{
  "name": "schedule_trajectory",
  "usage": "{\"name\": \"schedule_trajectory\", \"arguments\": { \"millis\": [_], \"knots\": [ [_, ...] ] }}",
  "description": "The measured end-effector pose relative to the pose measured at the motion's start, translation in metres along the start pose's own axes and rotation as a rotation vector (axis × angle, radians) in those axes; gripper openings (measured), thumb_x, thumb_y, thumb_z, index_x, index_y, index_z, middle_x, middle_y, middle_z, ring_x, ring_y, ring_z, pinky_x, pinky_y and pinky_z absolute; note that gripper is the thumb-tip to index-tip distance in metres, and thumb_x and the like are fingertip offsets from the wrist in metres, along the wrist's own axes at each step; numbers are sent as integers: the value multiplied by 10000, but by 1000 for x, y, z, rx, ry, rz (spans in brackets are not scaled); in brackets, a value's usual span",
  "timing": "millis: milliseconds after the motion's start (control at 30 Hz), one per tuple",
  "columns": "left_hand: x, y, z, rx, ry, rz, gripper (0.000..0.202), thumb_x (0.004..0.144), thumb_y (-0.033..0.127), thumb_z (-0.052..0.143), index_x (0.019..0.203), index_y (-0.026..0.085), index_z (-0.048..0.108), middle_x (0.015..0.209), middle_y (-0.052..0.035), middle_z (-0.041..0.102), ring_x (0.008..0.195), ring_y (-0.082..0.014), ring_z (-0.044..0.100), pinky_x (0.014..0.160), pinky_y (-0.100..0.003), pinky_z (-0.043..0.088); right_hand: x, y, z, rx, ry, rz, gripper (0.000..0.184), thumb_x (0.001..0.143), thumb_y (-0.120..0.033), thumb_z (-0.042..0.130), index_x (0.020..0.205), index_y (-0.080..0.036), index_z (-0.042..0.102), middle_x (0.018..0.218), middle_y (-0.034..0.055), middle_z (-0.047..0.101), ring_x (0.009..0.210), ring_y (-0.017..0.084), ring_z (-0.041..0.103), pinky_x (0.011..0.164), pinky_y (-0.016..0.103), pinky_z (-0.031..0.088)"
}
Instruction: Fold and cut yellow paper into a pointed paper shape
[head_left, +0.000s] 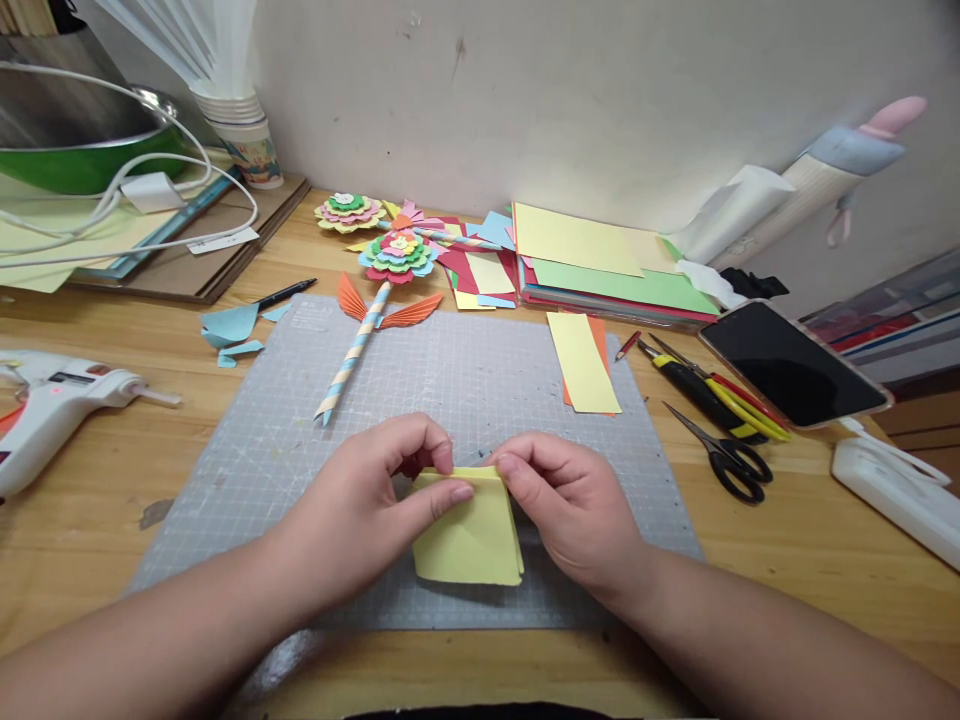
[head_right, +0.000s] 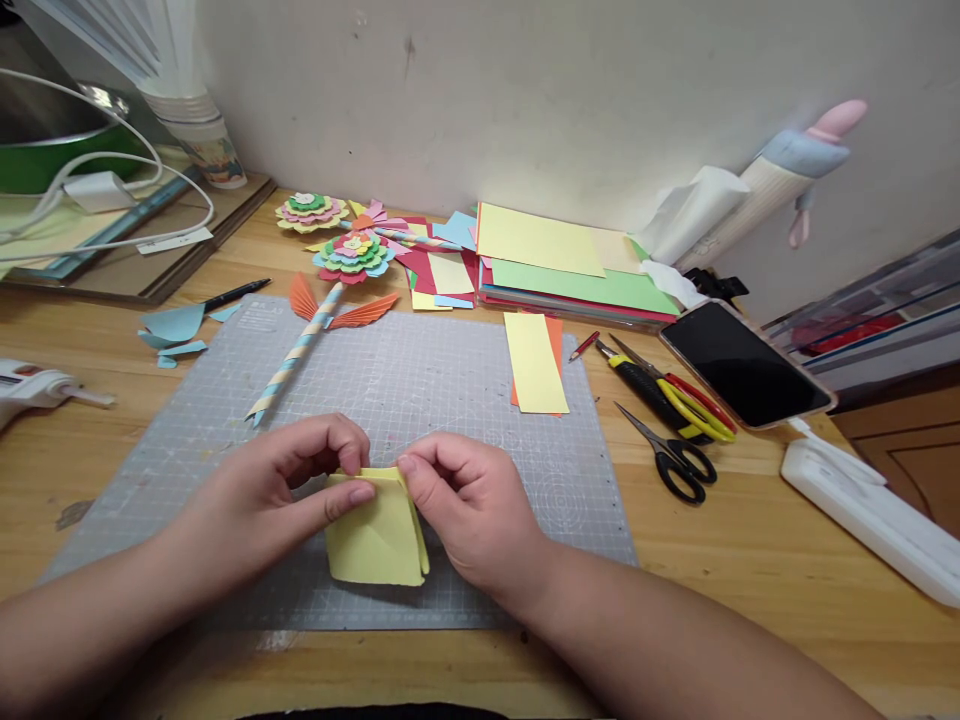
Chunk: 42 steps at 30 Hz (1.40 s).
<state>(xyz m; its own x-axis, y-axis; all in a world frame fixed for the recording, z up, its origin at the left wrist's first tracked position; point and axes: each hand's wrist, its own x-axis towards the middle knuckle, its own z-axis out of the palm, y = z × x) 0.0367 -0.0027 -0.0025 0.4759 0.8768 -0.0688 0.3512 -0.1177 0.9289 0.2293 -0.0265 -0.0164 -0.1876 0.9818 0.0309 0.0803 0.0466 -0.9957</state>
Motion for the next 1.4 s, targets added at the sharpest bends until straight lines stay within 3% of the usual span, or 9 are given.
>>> {"name": "schedule_trajectory", "arguments": {
  "millis": [300,567,1400],
  "knots": [
    [0,2,0,-198,42,-72,190,852,327,615,741,189,547,741,30,550,697,-115,512,603,-229,419,-1,5,2,205,-62,62,120,890,-229,595,850,-225,707,709,-20,677,629,85,593,580,184,493],
    [-2,4,0,-245,68,-77,192,839,293,644,712,185,548,759,21,608,688,-103,556,592,-209,444,-3,-2,1,84,-60,-49,149,867,-169,585,814,-221,714,690,-21,702,612,82,608,562,166,501],
    [-4,5,0,-178,97,-76,215,812,318,653,676,188,550,676,19,622,610,-106,562,523,-205,454,-4,-4,-2,-5,-104,-116,182,883,-171,523,837,-204,696,708,-2,697,640,106,623,578,202,513]
  ]
}}
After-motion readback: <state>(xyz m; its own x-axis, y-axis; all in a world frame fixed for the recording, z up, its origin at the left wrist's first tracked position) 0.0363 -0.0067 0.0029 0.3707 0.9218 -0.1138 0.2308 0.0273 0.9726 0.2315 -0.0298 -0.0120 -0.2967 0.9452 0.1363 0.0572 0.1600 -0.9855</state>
